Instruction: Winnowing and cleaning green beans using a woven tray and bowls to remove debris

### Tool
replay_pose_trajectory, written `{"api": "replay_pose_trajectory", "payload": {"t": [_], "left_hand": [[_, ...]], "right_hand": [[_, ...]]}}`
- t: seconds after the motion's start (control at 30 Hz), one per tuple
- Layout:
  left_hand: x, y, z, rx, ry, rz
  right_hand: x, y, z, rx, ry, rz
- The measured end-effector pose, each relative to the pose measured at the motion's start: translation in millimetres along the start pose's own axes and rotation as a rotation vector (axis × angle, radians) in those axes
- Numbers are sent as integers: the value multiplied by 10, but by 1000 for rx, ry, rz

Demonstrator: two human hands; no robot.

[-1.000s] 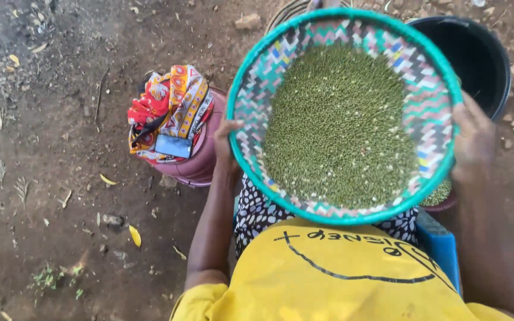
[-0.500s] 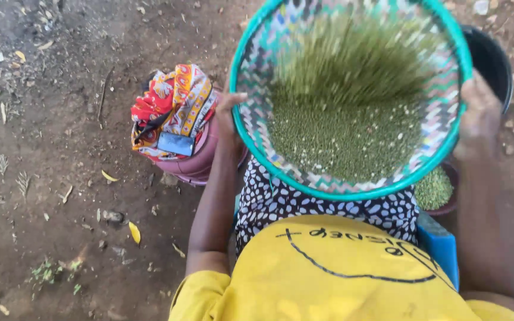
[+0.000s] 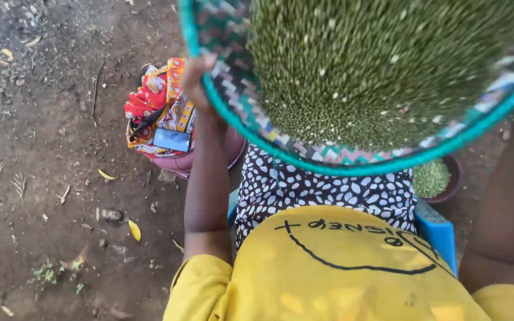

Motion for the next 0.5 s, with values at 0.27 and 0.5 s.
{"api": "replay_pose_trajectory", "payload": {"t": [0.27,0.5], "left_hand": [[540,-226,-887,869,1264,78],[646,289,-897,658,1246,-53]], "right_hand": [[734,-387,-837,12,-77,139],[983,31,-516,-85,-63,59]]}}
Point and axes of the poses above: each hand's wrist, its own x-axis away from the middle knuckle, its own y-axis out of the back of the hand, z = x × y, the point moved 2 cm from there along -x, towards the middle knuckle, and after that the axes turned 5 degrees about -y, right-handed, at the moved point
